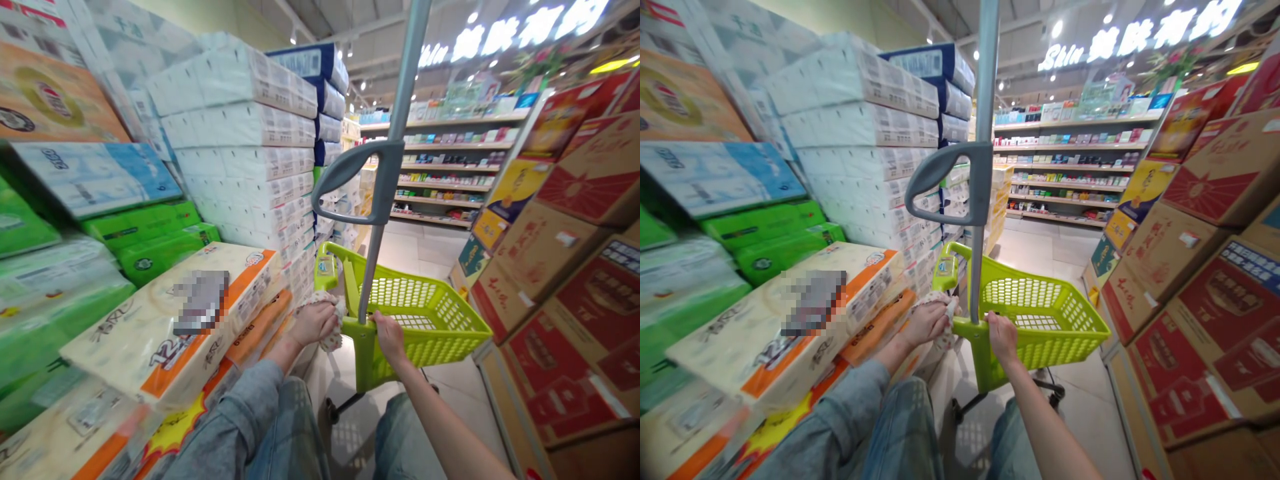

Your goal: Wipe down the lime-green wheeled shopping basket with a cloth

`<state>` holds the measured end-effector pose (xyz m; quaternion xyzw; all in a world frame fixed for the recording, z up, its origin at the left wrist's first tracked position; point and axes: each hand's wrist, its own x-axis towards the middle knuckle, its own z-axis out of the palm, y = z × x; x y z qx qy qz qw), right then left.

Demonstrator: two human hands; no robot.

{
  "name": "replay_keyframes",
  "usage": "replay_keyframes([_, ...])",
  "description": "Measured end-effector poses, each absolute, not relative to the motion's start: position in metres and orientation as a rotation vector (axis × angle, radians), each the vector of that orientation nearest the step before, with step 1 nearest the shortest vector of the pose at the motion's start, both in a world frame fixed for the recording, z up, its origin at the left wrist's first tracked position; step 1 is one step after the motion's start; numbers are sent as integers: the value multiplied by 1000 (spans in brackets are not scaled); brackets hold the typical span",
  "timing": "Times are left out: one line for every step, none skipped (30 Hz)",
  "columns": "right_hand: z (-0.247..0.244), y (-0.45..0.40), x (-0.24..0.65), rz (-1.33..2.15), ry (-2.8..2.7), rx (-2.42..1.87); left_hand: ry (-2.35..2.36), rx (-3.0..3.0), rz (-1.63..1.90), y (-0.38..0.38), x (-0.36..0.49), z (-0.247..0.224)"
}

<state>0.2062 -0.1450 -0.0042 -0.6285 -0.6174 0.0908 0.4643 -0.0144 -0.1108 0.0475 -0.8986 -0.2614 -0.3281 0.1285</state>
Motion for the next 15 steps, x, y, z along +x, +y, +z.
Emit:
replay_keyframes([-4,-145,206,224,-1518,-1545,-756,-2613,-985,-109,-14,47])
replay_keyframes([-5,-145,206,226,-1518,-1545,-749,-2619,-1009,-108,-14,47])
replay_keyframes([-5,-144,207,227,-1518,-1545,-737,-2633,-1024,-106,-14,47])
replay_keyframes([-5,-144,207,226,-1517,-1548,-724,-2653,-1029,-103,-14,49])
replay_keyframes([-6,-143,207,225,-1514,-1551,-710,-2679,-1029,-100,-15,50])
replay_keyframes([-6,-142,207,225,-1511,-1557,-699,-2711,-1024,-97,-16,52])
replay_keyframes([-6,-142,206,223,-1510,-1565,-695,-2745,-1017,-94,-16,55])
replay_keyframes([-7,-141,206,218,-1511,-1575,-705,-2781,-1007,-90,-17,58])
replay_keyframes([-7,-140,206,211,-1514,-1584,-730,-2815,-992,-86,-17,61])
replay_keyframes([-7,-139,206,202,-1520,-1593,-765,-2850,-967,-82,-16,64])
replay_keyframes([-8,-139,206,192,-1527,-1603,-799,-2886,-919,-79,-14,68])
replay_keyframes([-8,-139,206,180,-1532,-1614,-826,-2921,-844,-77,-12,73])
replay_keyframes([-8,-139,206,169,-1535,-1625,-840,-2953,-740,-75,-8,78])
replay_keyframes([-8,-139,206,158,-1535,-1638,-840,-2974,-615,-74,-4,84])
replay_keyframes([-8,-140,207,146,-1533,-1654,-835,-2981,-480,-74,0,89])
